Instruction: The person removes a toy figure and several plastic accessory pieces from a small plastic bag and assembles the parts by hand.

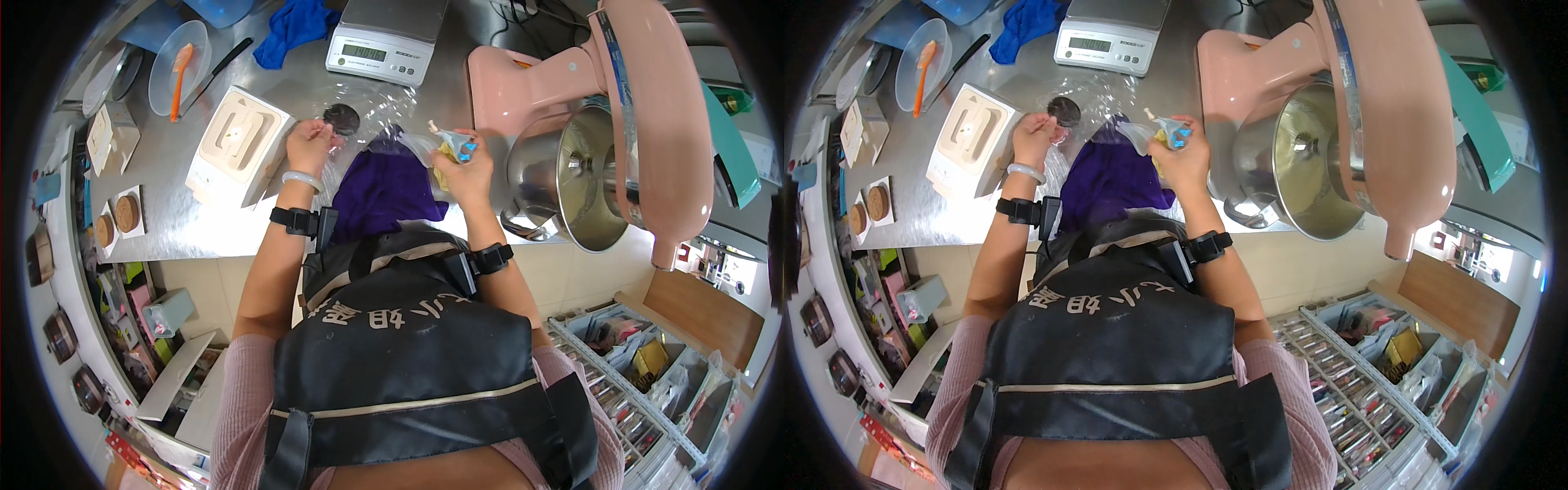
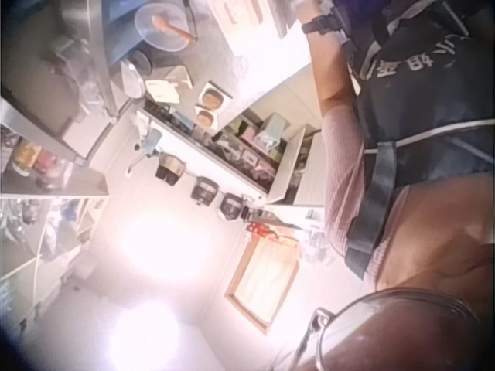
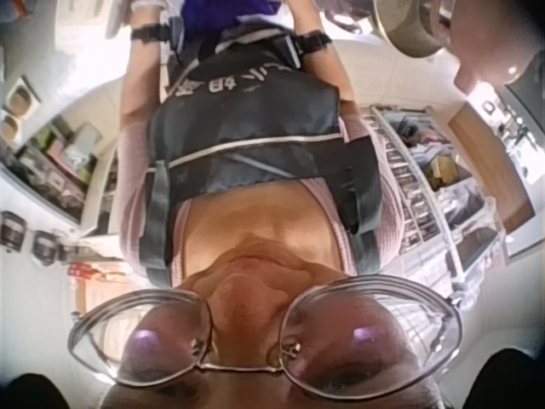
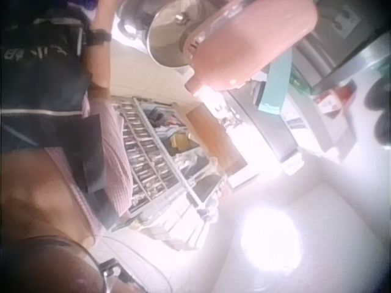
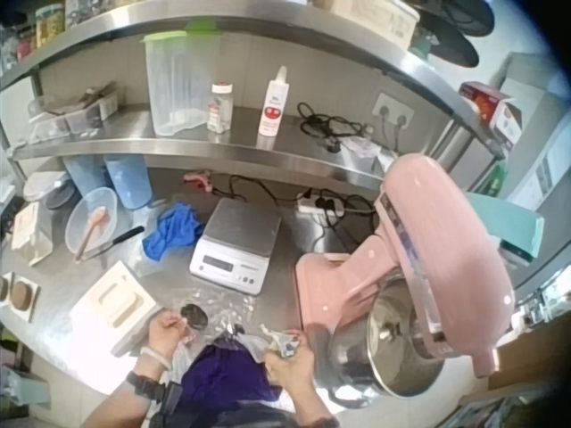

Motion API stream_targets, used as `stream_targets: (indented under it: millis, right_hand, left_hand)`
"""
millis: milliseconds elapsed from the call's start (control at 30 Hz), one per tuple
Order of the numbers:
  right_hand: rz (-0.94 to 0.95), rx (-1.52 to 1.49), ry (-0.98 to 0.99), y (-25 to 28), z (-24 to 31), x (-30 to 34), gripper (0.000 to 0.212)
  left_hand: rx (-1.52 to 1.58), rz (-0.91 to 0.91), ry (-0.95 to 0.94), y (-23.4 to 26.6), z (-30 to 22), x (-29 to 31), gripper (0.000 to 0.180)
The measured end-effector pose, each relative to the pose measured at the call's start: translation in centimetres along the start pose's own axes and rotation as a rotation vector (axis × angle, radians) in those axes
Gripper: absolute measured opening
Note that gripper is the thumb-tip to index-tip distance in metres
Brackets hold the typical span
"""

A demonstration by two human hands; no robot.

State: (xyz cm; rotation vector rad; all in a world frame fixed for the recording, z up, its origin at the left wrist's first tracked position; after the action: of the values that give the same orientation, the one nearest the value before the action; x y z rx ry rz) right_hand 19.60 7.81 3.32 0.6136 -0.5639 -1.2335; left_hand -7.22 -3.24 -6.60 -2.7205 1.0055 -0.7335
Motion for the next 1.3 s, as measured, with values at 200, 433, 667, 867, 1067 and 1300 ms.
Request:
stream_targets:
  millis: [200,433,667,867,1067,1300]
  right_hand:
    - [0.015,-0.446,-0.118,-1.3,-1.1,-0.2,0.051]
    - [0.071,-0.627,-0.014,-2.5,2.9,0.9,0.05]
    - [0.255,-0.893,-0.275,-5.2,0.6,0.4,0.039]
    - [0.476,-1.041,-0.443,-6.8,-0.2,1.4,0.042]
    - [0.516,-1.126,-0.457,-6.1,1.7,1.8,0.042]
    - [0.642,-1.143,-0.477,-6.0,4.3,3.3,0.047]
  left_hand:
    - [-0.22,-0.107,-0.241,-1.7,-2.2,1.6,0.051]
    - [0.311,0.465,0.247,-11.3,-1.7,9.1,0.042]
    - [0.339,0.395,0.355,-10.0,-0.2,6.9,0.028]
    - [0.103,0.321,0.404,-7.4,3.0,4.4,0.028]
    - [-0.672,0.297,-0.317,-7.1,-0.7,3.5,0.034]
    - [0.296,0.491,0.254,-12.1,-2.0,9.1,0.031]
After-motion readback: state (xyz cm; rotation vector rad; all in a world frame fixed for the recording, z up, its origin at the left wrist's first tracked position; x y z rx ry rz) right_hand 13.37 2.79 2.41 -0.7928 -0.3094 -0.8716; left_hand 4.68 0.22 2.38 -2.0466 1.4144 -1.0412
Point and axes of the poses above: each hand's wrist, its own x-axis away from the middle knuckle, its own y-axis out of the back of the hand, z = x × y, the point moved 9 cm from there along -x, towards the middle knuckle, and after that the axes turned 14 degrees about x, right-handed, at the moved point
